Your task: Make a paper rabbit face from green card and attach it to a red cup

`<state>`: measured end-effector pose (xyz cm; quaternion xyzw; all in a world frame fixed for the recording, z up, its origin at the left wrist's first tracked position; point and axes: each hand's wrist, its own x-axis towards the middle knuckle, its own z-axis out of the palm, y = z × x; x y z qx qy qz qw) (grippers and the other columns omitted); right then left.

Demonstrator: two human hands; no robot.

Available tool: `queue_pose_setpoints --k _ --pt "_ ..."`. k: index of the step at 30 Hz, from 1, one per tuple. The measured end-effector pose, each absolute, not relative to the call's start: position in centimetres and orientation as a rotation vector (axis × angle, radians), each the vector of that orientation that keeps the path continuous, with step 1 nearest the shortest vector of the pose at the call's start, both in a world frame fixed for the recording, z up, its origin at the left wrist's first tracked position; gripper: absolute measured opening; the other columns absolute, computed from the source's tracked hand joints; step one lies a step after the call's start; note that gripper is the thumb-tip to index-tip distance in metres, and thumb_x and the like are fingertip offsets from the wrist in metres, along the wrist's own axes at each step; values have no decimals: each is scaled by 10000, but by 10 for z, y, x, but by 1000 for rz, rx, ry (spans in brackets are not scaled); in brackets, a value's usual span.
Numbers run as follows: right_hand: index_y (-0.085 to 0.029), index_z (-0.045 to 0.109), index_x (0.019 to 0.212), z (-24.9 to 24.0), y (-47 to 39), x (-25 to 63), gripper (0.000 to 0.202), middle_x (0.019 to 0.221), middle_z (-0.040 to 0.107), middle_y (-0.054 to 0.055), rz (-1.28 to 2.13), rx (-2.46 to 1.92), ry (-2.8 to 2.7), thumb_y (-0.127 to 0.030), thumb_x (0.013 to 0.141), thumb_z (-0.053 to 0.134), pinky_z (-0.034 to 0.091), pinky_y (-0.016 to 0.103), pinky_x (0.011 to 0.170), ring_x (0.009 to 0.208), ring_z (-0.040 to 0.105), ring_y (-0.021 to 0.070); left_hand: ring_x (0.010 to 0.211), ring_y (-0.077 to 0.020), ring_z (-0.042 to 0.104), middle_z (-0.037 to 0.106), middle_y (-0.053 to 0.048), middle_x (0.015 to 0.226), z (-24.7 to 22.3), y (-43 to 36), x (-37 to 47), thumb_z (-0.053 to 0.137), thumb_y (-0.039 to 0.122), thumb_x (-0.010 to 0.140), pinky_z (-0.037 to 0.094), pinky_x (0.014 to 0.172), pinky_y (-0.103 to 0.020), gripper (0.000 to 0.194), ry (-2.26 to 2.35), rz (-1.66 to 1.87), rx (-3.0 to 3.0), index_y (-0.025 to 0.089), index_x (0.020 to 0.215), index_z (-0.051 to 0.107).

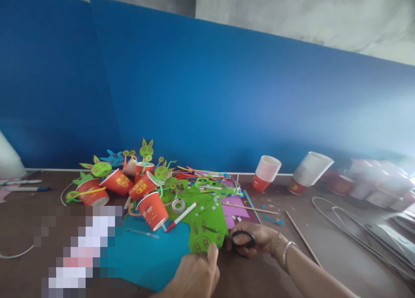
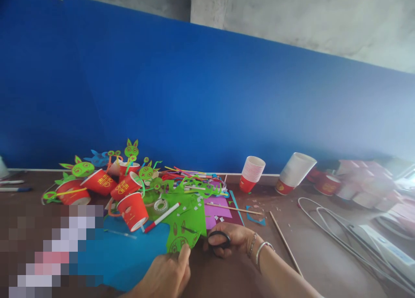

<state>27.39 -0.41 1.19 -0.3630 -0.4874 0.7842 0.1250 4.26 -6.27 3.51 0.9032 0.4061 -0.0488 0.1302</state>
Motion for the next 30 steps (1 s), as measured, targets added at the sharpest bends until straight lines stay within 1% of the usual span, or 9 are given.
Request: queue_pose_setpoints --k 6,11,14,19,21,23,26,28,30 --pt "-57 681 849 10 -12 274 490 436 508 -60 2209 -1111 -1402 -488 629 755 216 160 331 329 361 30 715 -234 705 721 -116 807 34 -63 39 387 107 879 550 613 -277 386 1196 -78 2662 70 1263 400" --pt "-58 676 896 12 -15 271 510 482 557 -36 2203 -1139 -1382 -492 639 751 195 149 318 336 399 27 700 -238 703 722 -107 803 32 -63 38 390 109 875 554 603 -297 384 1176 -28 2687 70 1256 398" --pt "-50 671 906 10 -14 266 525 504 584 -12 2265 -1112 -1346 -505 651 734 216 146 318 336 429 33 694 -234 700 723 -101 803 31 -63 37 398 113 870 546 596 -291 375 1153 -5 2699 75 1243 407" --pt "-52 665 862 9 -13 261 536 455 539 -34 2273 -1129 -1263 -520 615 751 209 138 308 320 386 26 669 -213 692 722 -76 787 28 -62 35 413 113 856 500 552 -252 351 1164 106 2700 88 1206 415" --pt "-53 665 881 13 -14 263 569 464 550 -29 2240 -1160 -1294 -543 605 751 202 135 297 319 400 30 635 -207 684 716 -54 749 23 -61 34 414 122 854 464 508 -245 317 1170 220 2689 103 1170 425" --pt "-53 665 902 20 -17 266 581 501 579 -11 2208 -1205 -1357 -561 629 729 195 133 282 329 441 39 594 -196 670 698 -28 696 18 -58 33 398 125 858 421 472 -244 244 1202 381 2652 133 1097 444" --pt "-53 667 871 29 -20 275 550 542 600 3 2185 -1226 -1463 -565 674 694 188 131 265 336 458 39 594 -179 652 657 -13 667 13 -51 31 336 131 887 398 486 -249 137 1291 709 2548 184 941 449" --pt "-52 668 844 30 -22 283 556 559 616 14 2196 -1187 -1494 -583 682 678 228 129 268 326 440 32 634 -174 644 632 -21 690 11 -47 31 295 144 908 408 530 -254 159 1331 910 2479 208 850 428" --pt "-49 671 851 29 -24 293 583 586 641 36 2234 -1155 -1491 -604 675 670 285 129 282 327 444 33 634 -167 630 607 -16 684 9 -44 30 280 162 922 401 537 -252 174 1341 1018 2421 219 819 409"
